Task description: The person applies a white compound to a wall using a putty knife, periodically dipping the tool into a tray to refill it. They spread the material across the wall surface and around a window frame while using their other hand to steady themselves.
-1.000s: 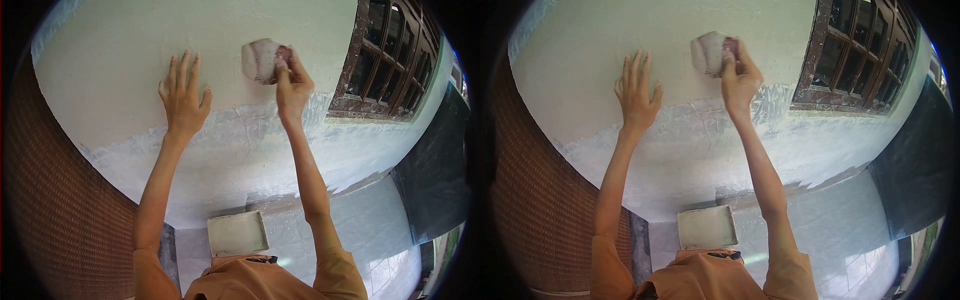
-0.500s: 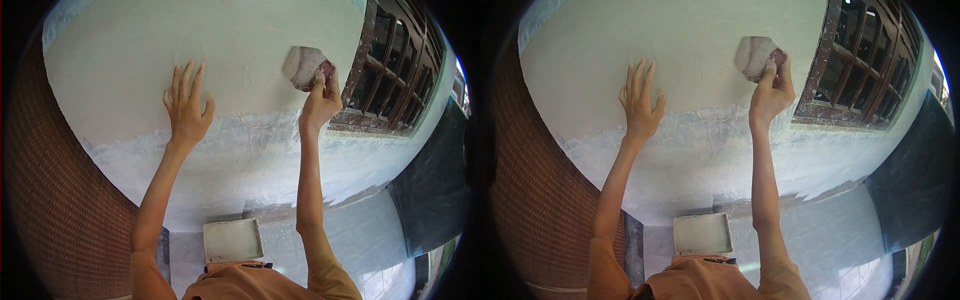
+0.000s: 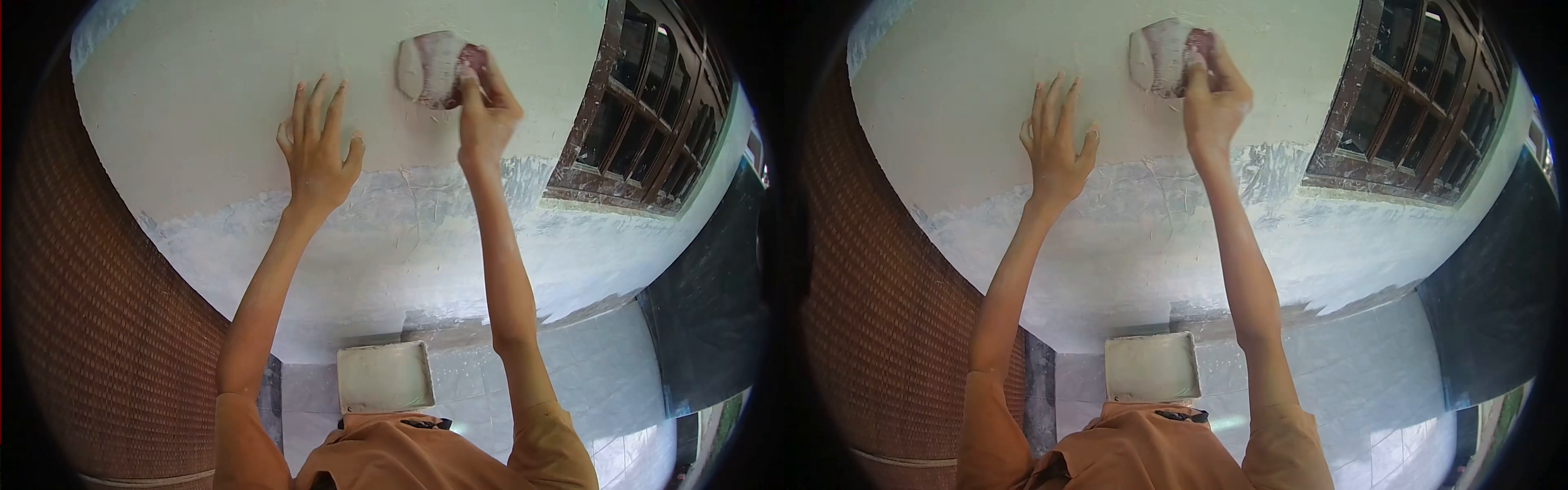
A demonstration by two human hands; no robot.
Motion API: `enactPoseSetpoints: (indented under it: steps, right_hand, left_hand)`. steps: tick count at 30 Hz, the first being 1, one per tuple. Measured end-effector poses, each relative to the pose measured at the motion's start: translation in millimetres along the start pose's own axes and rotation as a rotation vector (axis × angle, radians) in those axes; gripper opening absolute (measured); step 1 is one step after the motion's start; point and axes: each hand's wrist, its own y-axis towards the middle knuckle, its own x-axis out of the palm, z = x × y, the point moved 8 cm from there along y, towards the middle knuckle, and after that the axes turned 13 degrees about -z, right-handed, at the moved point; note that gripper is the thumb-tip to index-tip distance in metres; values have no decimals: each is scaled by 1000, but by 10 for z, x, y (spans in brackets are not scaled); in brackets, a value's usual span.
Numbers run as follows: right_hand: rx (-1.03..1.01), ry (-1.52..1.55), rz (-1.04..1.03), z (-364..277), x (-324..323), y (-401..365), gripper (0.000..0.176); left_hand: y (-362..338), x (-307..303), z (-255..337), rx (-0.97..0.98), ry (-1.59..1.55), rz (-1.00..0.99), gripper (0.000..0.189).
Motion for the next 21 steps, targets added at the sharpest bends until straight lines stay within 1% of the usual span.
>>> enactPoseSetpoints:
  steps: [3, 4, 5, 7, 9, 10, 11, 13, 15, 16, 17, 19, 20, 21]
  right_hand:
    - [46, -94, 41, 80, -215, 57, 36]
    - [76, -112, 96, -10, -344, 50, 36]
    - [-1, -23, 170, -45, -432, 55, 36]
    - [59, 10, 139, -170, -354, 1, 37]
    - [37, -30, -12, -67, -112, -52, 38]
    - [43, 39, -52, -55, 29, -86, 38]
    - [19, -51, -65, -41, 45, -105, 38]
    - [39, -288, 24, 43, -209, -97, 38]
    - [56, -151, 145, -13, -521, -132, 38]
    - [-4, -80, 214, -135, -581, -135, 37]
    - [-5, -80, 212, -159, -573, -171, 37]
    - [89, -98, 64, -123, -421, -217, 41]
    - [49, -136, -33, -76, -274, -281, 38]
    - [137, -126, -90, 50, -155, -388, 39]
  left_hand:
    - [-40, -6, 43, 6, -6, -17, 65]
    - [-6, -38, 31, 9, 0, -4, 65]
    - [8, -64, 16, 10, 2, 5, 65]
    - [-19, -76, -6, 2, -6, 6, 65]
    - [-17, -42, 2, 5, -25, 5, 66]
    - [-7, -38, 4, 4, -38, 15, 66]
    - [-6, -30, 20, 11, -38, 18, 66]
    - [-12, 29, 15, -7, -47, -30, 66]
    - [-43, 14, 1, -3, -51, -25, 66]
    - [-47, -1, 3, 8, -51, -18, 66]
    - [-41, -8, -4, 7, -52, -16, 66]
    - [-24, -6, -8, -23, -11, -13, 66]
    - [-30, 10, 12, -20, -21, -24, 66]
    - [-7, 6, 26, -5, -28, -13, 66]
